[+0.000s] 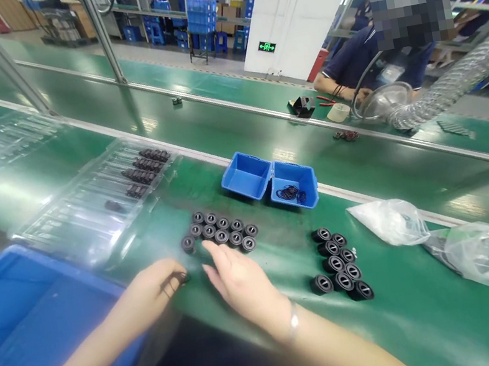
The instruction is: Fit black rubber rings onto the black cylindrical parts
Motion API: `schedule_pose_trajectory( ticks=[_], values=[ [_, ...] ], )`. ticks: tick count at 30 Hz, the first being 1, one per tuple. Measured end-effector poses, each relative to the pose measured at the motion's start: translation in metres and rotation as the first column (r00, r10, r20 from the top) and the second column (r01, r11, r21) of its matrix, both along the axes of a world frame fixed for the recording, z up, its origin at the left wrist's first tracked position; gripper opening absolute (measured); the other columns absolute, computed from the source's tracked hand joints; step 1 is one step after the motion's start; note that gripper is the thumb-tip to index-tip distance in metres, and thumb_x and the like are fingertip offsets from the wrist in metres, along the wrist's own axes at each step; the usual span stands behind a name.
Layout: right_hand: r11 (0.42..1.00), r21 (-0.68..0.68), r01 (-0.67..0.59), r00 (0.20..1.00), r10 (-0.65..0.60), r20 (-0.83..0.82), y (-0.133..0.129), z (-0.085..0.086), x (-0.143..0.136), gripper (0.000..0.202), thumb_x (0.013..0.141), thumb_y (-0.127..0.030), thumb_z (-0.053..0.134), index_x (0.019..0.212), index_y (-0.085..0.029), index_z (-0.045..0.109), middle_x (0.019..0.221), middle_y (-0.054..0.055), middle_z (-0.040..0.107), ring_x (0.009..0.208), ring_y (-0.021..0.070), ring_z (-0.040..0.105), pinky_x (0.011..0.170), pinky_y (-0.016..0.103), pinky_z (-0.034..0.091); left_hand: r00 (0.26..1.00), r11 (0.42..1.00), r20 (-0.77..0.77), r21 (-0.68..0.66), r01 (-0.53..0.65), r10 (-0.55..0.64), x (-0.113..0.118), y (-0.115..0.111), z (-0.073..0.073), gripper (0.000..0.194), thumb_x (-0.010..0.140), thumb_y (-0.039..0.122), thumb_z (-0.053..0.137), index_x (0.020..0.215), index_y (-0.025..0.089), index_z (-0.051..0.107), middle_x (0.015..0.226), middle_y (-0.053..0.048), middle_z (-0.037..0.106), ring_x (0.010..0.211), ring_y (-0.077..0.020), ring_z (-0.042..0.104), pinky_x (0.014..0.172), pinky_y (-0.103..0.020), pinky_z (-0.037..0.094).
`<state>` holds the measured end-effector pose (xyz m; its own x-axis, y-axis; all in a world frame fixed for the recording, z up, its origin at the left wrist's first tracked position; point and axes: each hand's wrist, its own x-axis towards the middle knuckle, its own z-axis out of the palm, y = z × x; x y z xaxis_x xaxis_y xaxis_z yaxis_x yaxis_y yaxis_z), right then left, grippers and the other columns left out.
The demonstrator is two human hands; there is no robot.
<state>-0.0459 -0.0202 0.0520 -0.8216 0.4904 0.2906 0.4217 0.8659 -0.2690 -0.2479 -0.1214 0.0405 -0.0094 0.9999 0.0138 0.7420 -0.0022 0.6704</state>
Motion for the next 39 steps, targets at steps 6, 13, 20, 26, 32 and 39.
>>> schedule_pose_trajectory(
  ticks=[6,13,20,26,32,39],
  values=[
    [0.904,0.1,0.415,0.907,-0.419,0.027,-0.008,0.011,0.102,0.045,0.097,-0.032,0.048,0.139,-0.019,0.041,0.124,0.015,0.06,0.094,0.0274,0.068,0.071,0.038,0.059,0.988,0.987,0.073,-0.083,0.14,-0.135,0.007,0.007,-0.01,0.024,0.088,0.02,0.041,0.092,0.021,0.065,0.072,0.001,0.069,0.062,-0.0134,0.066,0.061,-0.022,0.051],
    [0.824,0.01,0.567,0.815,-0.563,0.133,-0.023,-0.001,0.152,0.042,0.097,-0.03,0.047,0.137,-0.016,0.043,0.13,0.018,0.054,0.101,0.0284,0.068,0.071,0.039,0.061,0.936,0.953,0.195,-0.016,0.303,-0.294,0.049,0.03,-0.008,0.027,0.084,0.015,0.045,0.089,0.021,0.07,0.069,0.0,0.07,0.06,-0.0149,0.067,0.058,-0.022,0.052],
    [0.931,-0.297,0.211,0.973,-0.23,-0.029,-0.013,-0.007,0.125,0.039,0.097,-0.013,0.041,0.136,-0.021,0.042,0.132,0.014,0.052,0.112,0.0224,0.06,0.097,0.039,0.053,0.938,0.947,0.216,-0.114,0.3,-0.271,0.091,0.047,0.015,0.026,0.09,0.015,0.047,0.098,0.019,0.072,0.085,-0.002,0.073,0.069,-0.0121,0.07,0.07,-0.021,0.053],
    [0.792,-0.611,0.02,0.964,-0.177,-0.198,-0.002,0.015,0.1,0.031,0.091,-0.02,0.056,0.121,-0.023,0.053,0.129,0.01,0.052,0.059,0.0071,0.052,0.063,0.027,0.054,0.97,0.987,0.184,0.028,0.156,-0.158,0.092,0.043,0.015,0.024,0.088,0.01,0.054,0.1,0.02,0.072,0.082,0.001,0.074,0.077,-0.0126,0.068,0.074,-0.02,0.051],
    [0.59,-0.804,-0.077,0.961,-0.17,-0.217,0.014,0.016,0.08,0.014,0.09,-0.031,0.062,0.083,-0.018,0.063,0.109,0.006,0.055,0.062,0.0068,0.049,0.055,0.022,0.043,0.97,0.966,0.156,0.21,0.149,-0.184,0.091,0.041,0.007,0.023,0.089,0.01,0.055,0.099,0.019,0.073,0.085,-0.001,0.074,0.078,-0.0136,0.067,0.074,-0.021,0.052],
    [0.396,-0.907,-0.143,0.949,-0.206,-0.24,0.024,0.009,0.083,0.021,0.088,-0.035,0.066,0.076,-0.018,0.064,0.105,0.007,0.055,0.091,0.016,0.057,0.069,0.025,0.046,0.937,0.958,0.262,0.234,0.169,-0.229,0.091,0.04,0.003,0.024,0.094,0.015,0.052,0.106,0.016,0.072,0.087,-0.005,0.074,0.077,-0.014,0.069,0.072,-0.021,0.055]
  ],
)
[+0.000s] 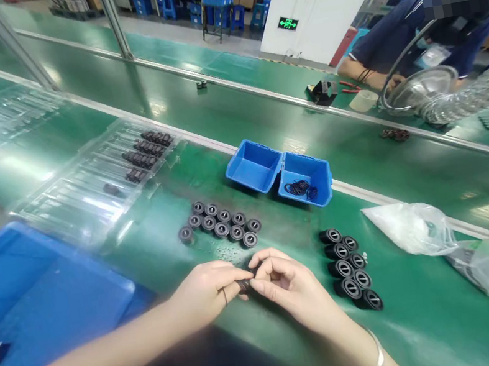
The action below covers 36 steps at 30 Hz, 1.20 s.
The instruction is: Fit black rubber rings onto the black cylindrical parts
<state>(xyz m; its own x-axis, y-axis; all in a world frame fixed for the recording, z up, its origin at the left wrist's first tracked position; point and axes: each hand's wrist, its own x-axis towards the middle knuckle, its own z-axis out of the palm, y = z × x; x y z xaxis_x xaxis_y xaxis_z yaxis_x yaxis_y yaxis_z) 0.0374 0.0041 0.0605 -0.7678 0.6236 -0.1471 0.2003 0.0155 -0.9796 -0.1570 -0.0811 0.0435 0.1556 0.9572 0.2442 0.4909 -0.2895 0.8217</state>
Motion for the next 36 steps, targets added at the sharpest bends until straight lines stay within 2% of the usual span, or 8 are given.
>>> schedule_pose_trajectory(
  ticks=[6,10,13,16,19,23,29,36],
  values=[
    [0.993,-0.102,0.066,0.995,-0.072,-0.062,0.005,-0.007,0.001,0.022,0.088,-0.034,0.067,0.074,-0.017,0.061,0.104,0.006,0.054,0.077,0.0109,0.052,0.06,0.022,0.041,0.999,1.0,-0.035,0.015,-0.013,0.013,-0.013,-0.006,0.006,0.025,0.093,0.012,0.05,0.106,0.018,0.071,0.082,-0.003,0.074,0.077,-0.0135,0.069,0.072,-0.021,0.055],
    [0.961,-0.206,0.182,0.977,-0.2,-0.071,0.007,-0.01,0.001,0.025,0.086,-0.036,0.069,0.073,-0.017,0.06,0.101,0.003,0.052,0.056,0.0033,0.042,0.045,0.02,0.03,0.984,0.993,-0.162,0.1,-0.056,0.072,-0.03,-0.016,0.008,0.027,0.093,0.011,0.048,0.108,0.018,0.07,0.085,-0.003,0.073,0.077,-0.0128,0.07,0.07,-0.02,0.055],
    [0.93,-0.279,0.238,0.965,-0.259,-0.043,0.007,-0.013,-0.001,0.027,0.083,-0.038,0.071,0.073,-0.016,0.059,0.099,0.002,0.051,0.05,0.0013,0.04,0.042,0.019,0.027,0.958,0.973,-0.257,0.218,-0.07,0.127,-0.035,-0.019,0.003,0.027,0.093,0.01,0.048,0.109,0.018,0.068,0.093,-0.004,0.074,0.084,-0.0136,0.071,0.077,-0.021,0.057],
    [0.918,-0.289,0.271,0.957,-0.289,-0.019,0.007,-0.018,-0.002,0.029,0.081,-0.039,0.072,0.073,-0.016,0.058,0.098,0.002,0.051,0.05,0.0018,0.042,0.04,0.019,0.029,0.935,0.94,-0.339,0.342,0.016,0.107,-0.027,-0.016,-0.002,0.026,0.094,0.009,0.047,0.109,0.014,0.067,0.108,-0.01,0.072,0.1,-0.0187,0.07,0.088,-0.029,0.058],
    [0.916,-0.278,0.289,0.953,-0.304,-0.012,0.006,-0.022,-0.002,0.03,0.082,-0.041,0.071,0.074,-0.016,0.056,0.093,0.002,0.052,0.049,0.003,0.043,0.039,0.018,0.029,0.908,0.909,-0.415,0.396,0.13,0.051,-0.015,-0.01,-0.005,0.025,0.095,0.009,0.046,0.11,0.012,0.066,0.119,-0.014,0.069,0.114,-0.0242,0.064,0.095,-0.039,0.056],
    [0.912,-0.299,0.28,0.953,-0.302,-0.029,0.005,-0.022,-0.003,0.031,0.081,-0.041,0.072,0.075,-0.016,0.056,0.093,0.002,0.053,0.051,0.0036,0.044,0.039,0.018,0.031,0.877,0.885,-0.479,0.422,0.198,0.032,-0.009,-0.007,-0.006,0.024,0.095,0.009,0.049,0.113,0.01,0.065,0.119,-0.014,0.069,0.12,-0.0248,0.061,0.103,-0.044,0.052],
    [0.892,-0.368,0.263,0.955,-0.295,-0.033,0.006,-0.022,-0.004,0.032,0.08,-0.043,0.072,0.074,-0.016,0.056,0.094,0.002,0.053,0.049,0.0022,0.042,0.038,0.017,0.028,0.88,0.902,-0.474,0.398,0.168,0.046,-0.014,-0.01,-0.01,0.025,0.094,0.006,0.047,0.11,0.011,0.066,0.117,-0.013,0.07,0.119,-0.0226,0.061,0.107,-0.041,0.049],
    [0.879,-0.387,0.278,0.949,-0.313,-0.028,0.007,-0.032,-0.004,0.03,0.081,-0.042,0.072,0.076,-0.018,0.054,0.077,-0.001,0.056,0.048,0.0054,0.044,0.035,0.017,0.03,0.869,0.888,-0.493,0.388,0.247,-0.026,-0.01,-0.013,-0.021,0.029,0.092,0.004,0.051,0.118,0.008,0.063,0.121,-0.015,0.067,0.127,-0.0268,0.054,0.109,-0.048,0.046]
  ],
)
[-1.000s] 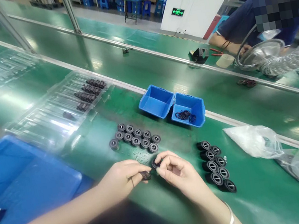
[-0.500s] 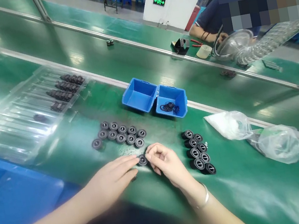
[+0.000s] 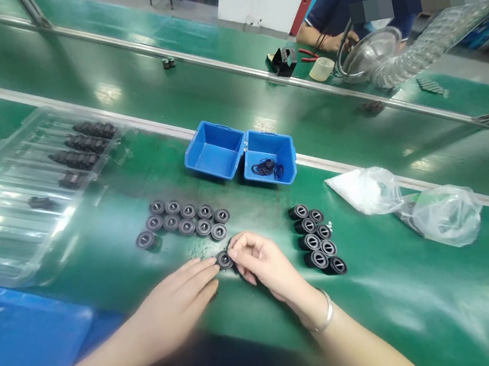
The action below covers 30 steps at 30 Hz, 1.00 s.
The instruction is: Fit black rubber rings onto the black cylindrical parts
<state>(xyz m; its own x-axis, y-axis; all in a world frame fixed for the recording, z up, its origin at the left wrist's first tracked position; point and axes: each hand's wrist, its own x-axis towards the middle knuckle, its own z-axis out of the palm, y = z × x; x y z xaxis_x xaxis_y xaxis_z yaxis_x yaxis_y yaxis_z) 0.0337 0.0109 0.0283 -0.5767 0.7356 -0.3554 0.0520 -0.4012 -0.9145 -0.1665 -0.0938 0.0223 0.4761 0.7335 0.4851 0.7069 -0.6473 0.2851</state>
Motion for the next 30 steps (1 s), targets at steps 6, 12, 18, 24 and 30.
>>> schedule_pose_trajectory(
  ticks=[6,12,18,24,30],
  values=[
    [1.0,-0.018,0.0,1.0,0.0,0.022,0.001,-0.003,0.0,0.033,0.078,-0.044,0.074,0.077,-0.018,0.055,0.073,-0.001,0.059,0.046,0.0061,0.048,0.034,0.017,0.032,0.995,0.998,-0.079,0.017,0.058,-0.056,0.0,0.003,0.004,0.033,0.094,0.003,0.041,0.119,0.006,0.062,0.127,-0.017,0.064,0.132,-0.028,0.05,0.108,-0.048,0.047],
    [0.999,-0.018,-0.035,0.999,0.035,0.013,0.0,-0.005,0.002,0.032,0.081,-0.045,0.071,0.078,-0.017,0.057,0.09,0.006,0.065,0.051,0.0078,0.057,0.035,0.017,0.039,0.991,0.996,-0.099,-0.008,0.087,-0.088,0.0,0.004,0.002,0.034,0.092,0.002,0.043,0.12,0.005,0.062,0.128,-0.018,0.064,0.132,-0.0275,0.049,0.111,-0.048,0.044],
    [0.998,0.016,-0.066,0.997,0.066,0.028,-0.001,-0.002,0.002,0.031,0.082,-0.044,0.07,0.077,-0.016,0.058,0.102,0.009,0.064,0.055,0.0076,0.06,0.035,0.016,0.04,0.996,0.996,-0.034,-0.039,0.079,-0.081,-0.004,-0.001,-0.004,0.037,0.09,0.001,0.044,0.124,0.007,0.059,0.131,-0.017,0.062,0.135,-0.0271,0.047,0.113,-0.049,0.041],
    [0.999,0.018,-0.043,0.998,0.043,0.034,-0.001,-0.001,0.0,0.03,0.082,-0.044,0.07,0.078,-0.016,0.058,0.101,0.008,0.065,0.053,0.0066,0.058,0.034,0.016,0.039,0.998,0.998,-0.035,-0.045,0.05,-0.051,-0.009,-0.002,-0.008,0.038,0.09,0.0,0.046,0.125,0.009,0.058,0.132,-0.015,0.062,0.135,-0.028,0.046,0.113,-0.05,0.042],
    [0.999,0.014,-0.04,0.998,0.039,0.049,-0.001,-0.004,-0.001,0.029,0.084,-0.045,0.068,0.079,-0.018,0.057,0.079,0.003,0.065,0.048,0.0074,0.055,0.033,0.015,0.036,0.996,0.997,-0.068,-0.051,0.061,-0.064,-0.008,-0.002,-0.01,0.038,0.088,-0.001,0.048,0.124,0.008,0.059,0.132,-0.015,0.062,0.136,-0.0287,0.045,0.114,-0.05,0.039]
  ],
)
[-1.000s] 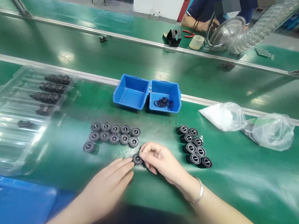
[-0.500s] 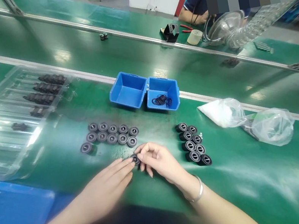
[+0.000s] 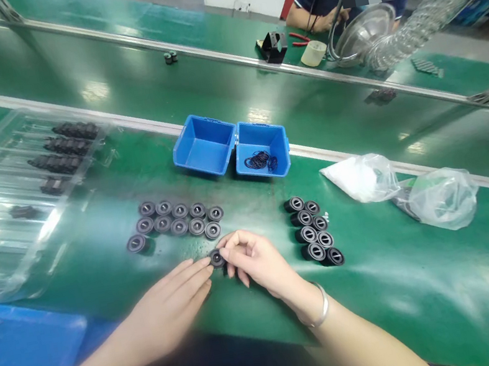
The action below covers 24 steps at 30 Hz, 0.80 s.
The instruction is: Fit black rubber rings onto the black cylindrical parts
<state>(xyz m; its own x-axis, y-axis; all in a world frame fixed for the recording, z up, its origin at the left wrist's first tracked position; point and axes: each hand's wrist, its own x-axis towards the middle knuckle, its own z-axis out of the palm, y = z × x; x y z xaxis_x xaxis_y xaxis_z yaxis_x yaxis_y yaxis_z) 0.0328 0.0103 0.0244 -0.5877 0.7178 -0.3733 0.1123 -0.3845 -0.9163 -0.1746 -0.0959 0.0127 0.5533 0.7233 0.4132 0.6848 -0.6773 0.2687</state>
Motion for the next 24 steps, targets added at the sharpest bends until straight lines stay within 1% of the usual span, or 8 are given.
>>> schedule_pose_trajectory(
  ticks=[3,7,9,12,14,19,21,24],
  values=[
    [1.0,0.009,-0.003,1.0,0.003,0.016,0.0,-0.001,-0.001,0.03,0.083,-0.045,0.068,0.079,-0.018,0.057,0.077,0.002,0.066,0.047,0.0071,0.054,0.032,0.015,0.036,1.0,1.0,-0.007,0.02,0.016,-0.016,0.003,0.002,0.006,0.037,0.088,0.0,0.047,0.122,0.007,0.06,0.13,-0.016,0.063,0.135,-0.0273,0.046,0.115,-0.047,0.039],
    [1.0,0.015,0.013,1.0,-0.013,0.013,0.0,-0.001,-0.002,0.031,0.082,-0.045,0.069,0.077,-0.017,0.056,0.094,0.006,0.069,0.048,0.0061,0.057,0.032,0.014,0.036,1.0,0.999,-0.023,0.04,0.016,-0.015,0.005,0.006,0.011,0.036,0.089,0.0,0.044,0.119,0.007,0.061,0.128,-0.016,0.065,0.134,-0.0259,0.048,0.115,-0.045,0.039],
    [1.0,0.004,0.004,1.0,-0.004,0.011,-0.001,0.0,-0.001,0.03,0.082,-0.045,0.069,0.082,-0.018,0.056,0.085,0.004,0.07,0.046,0.0066,0.056,0.032,0.014,0.038,1.0,0.999,-0.028,0.042,0.009,-0.008,0.005,0.006,0.01,0.036,0.089,0.001,0.044,0.12,0.008,0.061,0.128,-0.015,0.065,0.133,-0.0254,0.049,0.115,-0.045,0.039],
    [0.995,-0.079,-0.054,0.999,0.054,-0.004,-0.001,0.003,0.0,0.032,0.084,-0.046,0.067,0.096,-0.018,0.057,0.062,-0.001,0.067,0.038,0.0076,0.053,0.033,0.015,0.04,1.0,0.999,-0.029,0.045,0.011,-0.01,0.005,0.004,0.007,0.037,0.089,0.002,0.044,0.121,0.009,0.06,0.129,-0.013,0.064,0.133,-0.025,0.049,0.115,-0.046,0.04],
    [0.984,-0.153,-0.089,0.996,0.087,-0.02,-0.001,0.006,0.001,0.036,0.083,-0.047,0.067,0.101,-0.017,0.056,0.06,0.0,0.067,0.037,0.0089,0.055,0.032,0.015,0.041,0.999,0.999,-0.042,0.04,0.029,-0.027,0.008,0.002,0.009,0.036,0.089,0.002,0.043,0.12,0.008,0.061,0.128,-0.013,0.065,0.132,-0.024,0.05,0.116,-0.043,0.038],
    [0.967,-0.214,-0.135,0.99,0.138,0.002,0.0,0.014,-0.001,0.037,0.08,-0.047,0.07,0.094,-0.017,0.055,0.055,0.0,0.066,0.044,0.0137,0.063,0.027,0.013,0.036,0.998,1.0,-0.063,-0.005,0.03,-0.03,0.015,0.002,0.018,0.032,0.086,0.006,0.048,0.113,0.01,0.064,0.124,-0.01,0.068,0.131,-0.0244,0.05,0.12,-0.043,0.028],
    [0.967,-0.223,-0.126,0.991,0.131,0.011,0.001,0.014,-0.003,0.036,0.078,-0.047,0.072,0.088,-0.017,0.055,0.051,-0.003,0.062,0.042,0.0127,0.061,0.028,0.013,0.038,0.996,0.999,-0.078,-0.016,0.049,-0.05,0.017,0.002,0.021,0.032,0.085,0.006,0.049,0.111,0.011,0.065,0.123,-0.01,0.068,0.131,-0.0254,0.05,0.118,-0.043,0.029],
    [0.966,-0.24,-0.096,0.995,0.102,0.013,0.002,0.011,-0.005,0.035,0.075,-0.046,0.074,0.083,-0.017,0.056,0.048,-0.005,0.059,0.038,0.0104,0.058,0.032,0.015,0.045,0.994,0.999,-0.102,0.0,0.046,-0.046,0.018,0.003,0.023,0.031,0.087,0.007,0.045,0.111,0.012,0.065,0.121,-0.01,0.069,0.126,-0.0233,0.053,0.113,-0.037,0.034]
  ],
)
